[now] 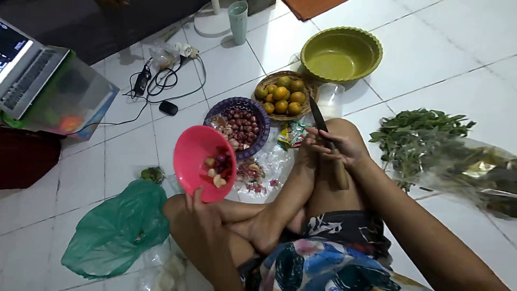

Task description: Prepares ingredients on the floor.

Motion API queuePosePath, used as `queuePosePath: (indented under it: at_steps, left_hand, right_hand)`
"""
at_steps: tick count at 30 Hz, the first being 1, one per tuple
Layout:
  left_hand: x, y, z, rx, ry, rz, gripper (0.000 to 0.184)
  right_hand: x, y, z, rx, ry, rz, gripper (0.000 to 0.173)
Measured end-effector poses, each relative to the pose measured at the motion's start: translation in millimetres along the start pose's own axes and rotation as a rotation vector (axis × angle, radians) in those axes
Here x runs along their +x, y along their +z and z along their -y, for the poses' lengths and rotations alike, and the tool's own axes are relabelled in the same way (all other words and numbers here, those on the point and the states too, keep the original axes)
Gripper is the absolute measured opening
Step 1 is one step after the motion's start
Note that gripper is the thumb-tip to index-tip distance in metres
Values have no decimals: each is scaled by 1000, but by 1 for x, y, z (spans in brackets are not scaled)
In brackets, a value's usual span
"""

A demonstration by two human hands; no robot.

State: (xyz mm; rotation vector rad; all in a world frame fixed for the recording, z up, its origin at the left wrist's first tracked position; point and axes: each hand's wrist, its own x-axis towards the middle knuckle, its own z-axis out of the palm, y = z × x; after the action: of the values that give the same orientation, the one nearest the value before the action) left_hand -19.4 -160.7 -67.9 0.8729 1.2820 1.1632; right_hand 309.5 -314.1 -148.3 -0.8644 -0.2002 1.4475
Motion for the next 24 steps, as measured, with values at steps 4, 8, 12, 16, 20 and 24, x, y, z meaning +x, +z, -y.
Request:
queuePosePath:
  at_steps: [4, 8, 12, 16, 20, 24]
  left_hand:
    - [-2, 4, -7, 91, 95, -77, 22]
    - [20, -21, 13, 73, 167, -88, 29]
    - [11, -17, 10, 51, 420, 8, 38]
    - [-58, 45, -101, 324, -155, 33, 30]
    - [-2, 6, 21, 198, -9, 109, 39]
    - [-6, 27, 33, 70, -119, 89, 38]
  right_hand:
    - [1, -4, -1, 64, 2, 47, 37]
    - [3, 4, 1, 8, 7, -65, 44]
    - [1, -4, 1, 81, 24, -10, 37]
    - [4, -7, 2, 80, 21, 49, 39]
    - [3, 1, 2, 7, 65, 35, 44]
    - [22, 25, -7, -366, 193, -243, 44]
